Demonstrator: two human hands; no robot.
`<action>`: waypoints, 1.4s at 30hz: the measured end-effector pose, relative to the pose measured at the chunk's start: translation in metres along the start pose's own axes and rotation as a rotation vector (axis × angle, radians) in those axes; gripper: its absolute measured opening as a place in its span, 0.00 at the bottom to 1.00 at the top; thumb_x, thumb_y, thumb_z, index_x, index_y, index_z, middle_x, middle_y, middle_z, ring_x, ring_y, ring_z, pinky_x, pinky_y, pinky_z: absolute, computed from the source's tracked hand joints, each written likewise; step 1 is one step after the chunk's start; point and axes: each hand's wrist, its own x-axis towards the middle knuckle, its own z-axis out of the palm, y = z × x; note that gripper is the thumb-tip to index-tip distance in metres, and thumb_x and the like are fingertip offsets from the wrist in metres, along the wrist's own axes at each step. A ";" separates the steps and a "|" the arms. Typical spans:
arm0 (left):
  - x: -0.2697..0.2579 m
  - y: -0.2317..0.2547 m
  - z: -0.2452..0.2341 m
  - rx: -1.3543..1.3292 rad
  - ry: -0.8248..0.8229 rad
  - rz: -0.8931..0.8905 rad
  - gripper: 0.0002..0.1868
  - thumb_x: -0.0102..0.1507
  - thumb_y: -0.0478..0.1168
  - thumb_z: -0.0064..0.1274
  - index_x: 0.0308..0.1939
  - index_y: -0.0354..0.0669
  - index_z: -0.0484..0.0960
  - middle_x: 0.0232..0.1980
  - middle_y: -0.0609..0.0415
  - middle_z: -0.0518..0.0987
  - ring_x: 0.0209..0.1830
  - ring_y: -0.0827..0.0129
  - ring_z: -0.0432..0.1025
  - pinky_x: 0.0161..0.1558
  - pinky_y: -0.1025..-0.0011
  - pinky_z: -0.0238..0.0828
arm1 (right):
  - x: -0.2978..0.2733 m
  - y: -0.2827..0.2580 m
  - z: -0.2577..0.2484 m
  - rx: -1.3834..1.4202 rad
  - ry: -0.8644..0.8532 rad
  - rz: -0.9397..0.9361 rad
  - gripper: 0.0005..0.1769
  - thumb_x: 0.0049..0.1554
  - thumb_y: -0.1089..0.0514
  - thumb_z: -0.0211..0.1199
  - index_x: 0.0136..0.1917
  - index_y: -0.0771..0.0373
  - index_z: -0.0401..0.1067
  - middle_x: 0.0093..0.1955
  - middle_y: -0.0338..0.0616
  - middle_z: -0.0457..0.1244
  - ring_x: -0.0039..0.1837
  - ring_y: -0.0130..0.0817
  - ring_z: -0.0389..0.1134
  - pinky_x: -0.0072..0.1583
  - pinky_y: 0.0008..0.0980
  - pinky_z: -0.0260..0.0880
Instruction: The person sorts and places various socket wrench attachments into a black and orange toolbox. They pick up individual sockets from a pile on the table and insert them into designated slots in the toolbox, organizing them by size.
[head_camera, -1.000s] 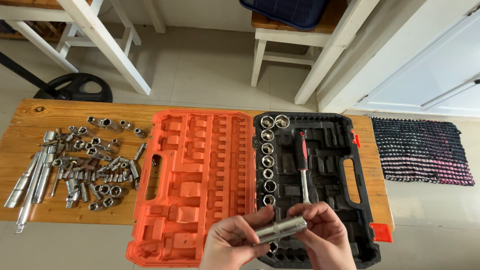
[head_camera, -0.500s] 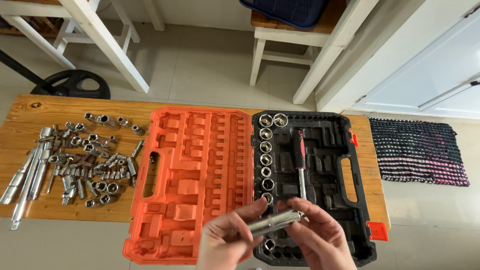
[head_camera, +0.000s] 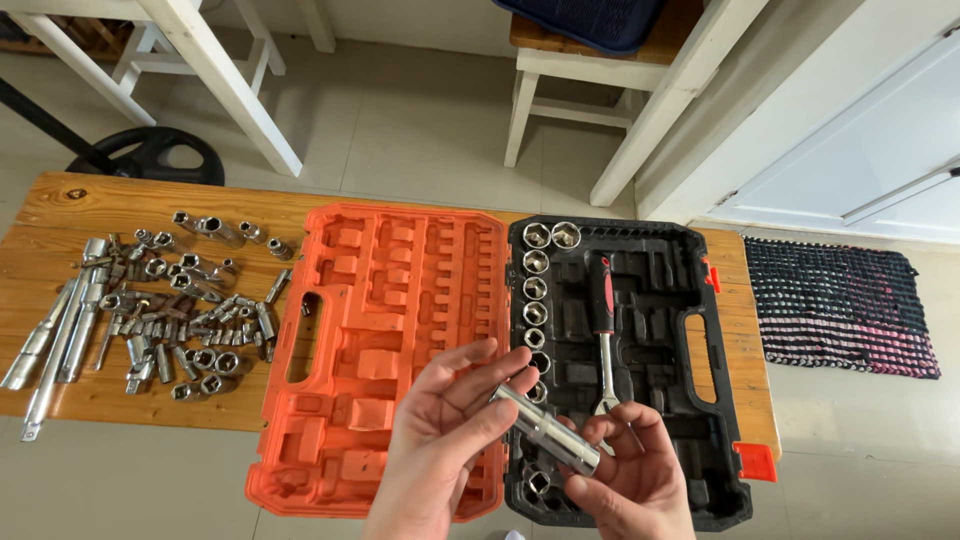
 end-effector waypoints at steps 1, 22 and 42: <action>0.000 0.000 0.000 0.009 0.008 -0.006 0.24 0.59 0.25 0.56 0.59 0.36 0.74 0.60 0.39 0.84 0.64 0.57 0.78 0.61 0.65 0.75 | -0.001 0.001 0.000 0.002 0.010 -0.005 0.43 0.41 0.83 0.67 0.65 0.61 0.59 0.56 0.52 0.63 0.68 0.54 0.68 0.62 0.52 0.72; 0.018 -0.015 0.009 0.226 -0.007 0.269 0.17 0.59 0.25 0.62 0.50 0.33 0.77 0.47 0.46 0.87 0.49 0.70 0.81 0.51 0.73 0.79 | 0.024 -0.040 0.022 -0.473 0.047 0.013 0.31 0.51 0.73 0.66 0.68 0.71 0.68 0.60 0.54 0.70 0.58 0.36 0.73 0.57 0.31 0.75; 0.006 -0.005 0.019 0.346 0.014 0.299 0.16 0.57 0.26 0.65 0.47 0.34 0.78 0.48 0.48 0.86 0.48 0.74 0.80 0.48 0.76 0.77 | 0.035 -0.072 0.069 -0.953 -0.098 0.101 0.25 0.49 0.67 0.71 0.62 0.61 0.76 0.50 0.38 0.74 0.54 0.22 0.73 0.55 0.26 0.74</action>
